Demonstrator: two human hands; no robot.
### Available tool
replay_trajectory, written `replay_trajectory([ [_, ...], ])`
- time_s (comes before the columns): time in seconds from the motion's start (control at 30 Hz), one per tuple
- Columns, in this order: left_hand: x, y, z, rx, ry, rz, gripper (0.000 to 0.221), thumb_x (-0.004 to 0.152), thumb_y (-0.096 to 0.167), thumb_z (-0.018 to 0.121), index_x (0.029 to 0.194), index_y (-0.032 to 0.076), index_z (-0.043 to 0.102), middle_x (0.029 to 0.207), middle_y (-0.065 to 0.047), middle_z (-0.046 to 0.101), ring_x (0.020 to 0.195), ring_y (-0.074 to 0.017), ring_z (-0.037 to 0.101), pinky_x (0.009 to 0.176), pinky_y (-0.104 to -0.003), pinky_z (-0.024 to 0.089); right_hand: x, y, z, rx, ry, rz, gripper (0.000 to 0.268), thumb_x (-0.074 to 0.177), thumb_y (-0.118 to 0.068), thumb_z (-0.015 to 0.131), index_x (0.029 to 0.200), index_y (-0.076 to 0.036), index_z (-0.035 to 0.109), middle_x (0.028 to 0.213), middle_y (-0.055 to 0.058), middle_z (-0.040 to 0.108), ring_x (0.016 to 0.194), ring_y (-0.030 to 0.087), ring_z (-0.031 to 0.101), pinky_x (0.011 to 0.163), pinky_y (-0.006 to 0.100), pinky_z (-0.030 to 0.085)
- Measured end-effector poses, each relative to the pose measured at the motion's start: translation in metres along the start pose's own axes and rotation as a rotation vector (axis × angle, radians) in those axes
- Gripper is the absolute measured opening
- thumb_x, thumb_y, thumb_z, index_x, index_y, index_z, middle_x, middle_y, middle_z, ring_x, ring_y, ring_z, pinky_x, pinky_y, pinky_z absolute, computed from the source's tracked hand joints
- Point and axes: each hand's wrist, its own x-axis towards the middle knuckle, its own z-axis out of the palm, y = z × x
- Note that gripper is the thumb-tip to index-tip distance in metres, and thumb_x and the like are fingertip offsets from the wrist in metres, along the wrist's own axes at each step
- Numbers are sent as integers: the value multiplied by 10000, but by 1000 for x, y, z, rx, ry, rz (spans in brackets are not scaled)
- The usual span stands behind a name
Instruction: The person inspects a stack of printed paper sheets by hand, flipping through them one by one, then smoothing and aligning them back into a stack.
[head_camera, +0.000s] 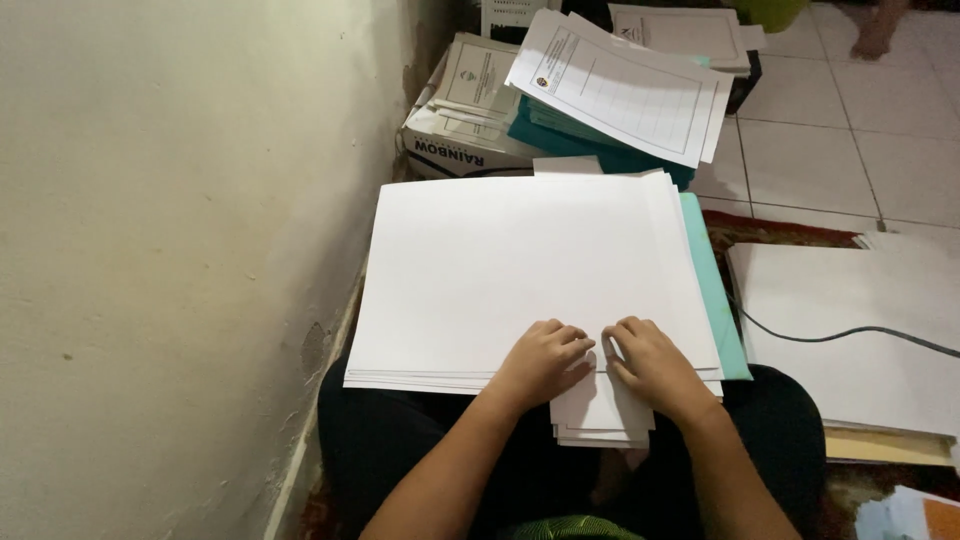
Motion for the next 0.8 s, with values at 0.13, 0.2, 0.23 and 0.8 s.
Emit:
replay_trajectory([
  [0.13,-2,6,-10,-44,14,1,314,823,325,774,1088,162,736,1021,-48,710,952,-242,651,831,-375,512,-2,-6,0,-24,-47,11,338,896,-235,680,1223,-191,607,1096,29,654,1143,234,619,1000,368,491],
  [0.2,-1,12,-25,-105,-57,-3,476,738,403,797,1136,158,712,1020,-63,668,944,-278,626,826,-416,507,-2,-9,-4,54,-104,53,240,950,-356,624,1137,-206,629,955,8,657,1063,216,622,960,361,484],
  [0.23,-2,11,-24,-101,-54,1,476,738,403,797,1136,158,712,1020,-63,668,944,-278,626,826,-416,507,-3,-12,-7,52,-98,51,240,950,-356,624,1137,-206,629,955,8,657,1063,216,622,960,361,484],
  [0.8,-1,10,-23,-29,-199,4,388,789,365,800,1103,155,707,1074,-61,657,1043,-276,637,857,-405,508,-16,-9,10,-41,12,-73,407,877,-265,751,1259,-187,634,1141,79,654,1138,281,634,953,390,508],
])
